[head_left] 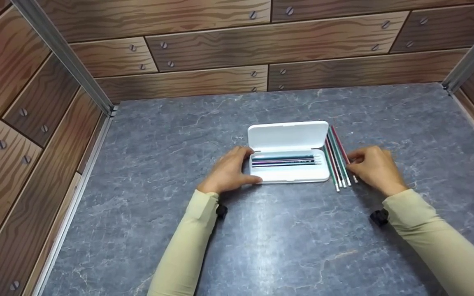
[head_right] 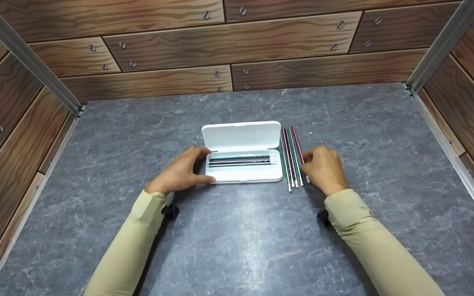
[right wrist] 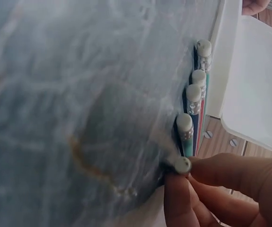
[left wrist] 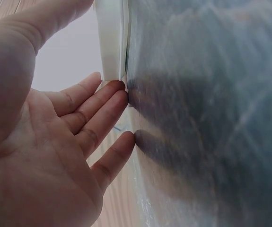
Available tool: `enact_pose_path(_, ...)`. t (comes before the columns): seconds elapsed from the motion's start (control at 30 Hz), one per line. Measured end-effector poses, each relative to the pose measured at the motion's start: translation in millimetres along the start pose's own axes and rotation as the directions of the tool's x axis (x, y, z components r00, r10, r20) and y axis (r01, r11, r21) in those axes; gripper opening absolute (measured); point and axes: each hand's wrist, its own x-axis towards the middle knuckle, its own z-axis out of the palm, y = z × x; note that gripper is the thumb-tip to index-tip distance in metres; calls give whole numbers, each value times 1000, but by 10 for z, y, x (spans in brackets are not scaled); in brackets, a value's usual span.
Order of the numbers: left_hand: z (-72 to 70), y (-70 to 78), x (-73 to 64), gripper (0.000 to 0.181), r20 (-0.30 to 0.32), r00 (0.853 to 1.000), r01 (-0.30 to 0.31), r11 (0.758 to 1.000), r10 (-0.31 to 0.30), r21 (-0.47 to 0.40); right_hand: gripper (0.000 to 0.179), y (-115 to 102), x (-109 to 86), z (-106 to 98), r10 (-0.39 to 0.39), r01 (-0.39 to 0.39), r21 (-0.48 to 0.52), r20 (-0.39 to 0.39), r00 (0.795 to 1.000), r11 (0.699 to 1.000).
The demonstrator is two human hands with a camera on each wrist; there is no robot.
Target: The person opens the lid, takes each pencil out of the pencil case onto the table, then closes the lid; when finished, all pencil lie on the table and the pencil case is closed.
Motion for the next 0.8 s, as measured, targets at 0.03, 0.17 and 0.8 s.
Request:
enact_pose_path(0.03, 0, 1, -2, 82, -1, 1000, -1, 1000, 1, -1, 34, -5, -1, 7, -5, 5, -1, -2, 1000, 1000)
enact_pose_path(0.17, -1, 7, -6, 81, 2, 1000, -2, 1000, 2, -5, 30, -5, -2, 32, -28, 28, 0, -18, 999, 1000)
enact_pose_path(0.8, 0, 0, -3, 80, -9, 1000, -8, 1000, 8, -11, 22, -199, 5, 66, -169, 172, 14, -133, 977, 985)
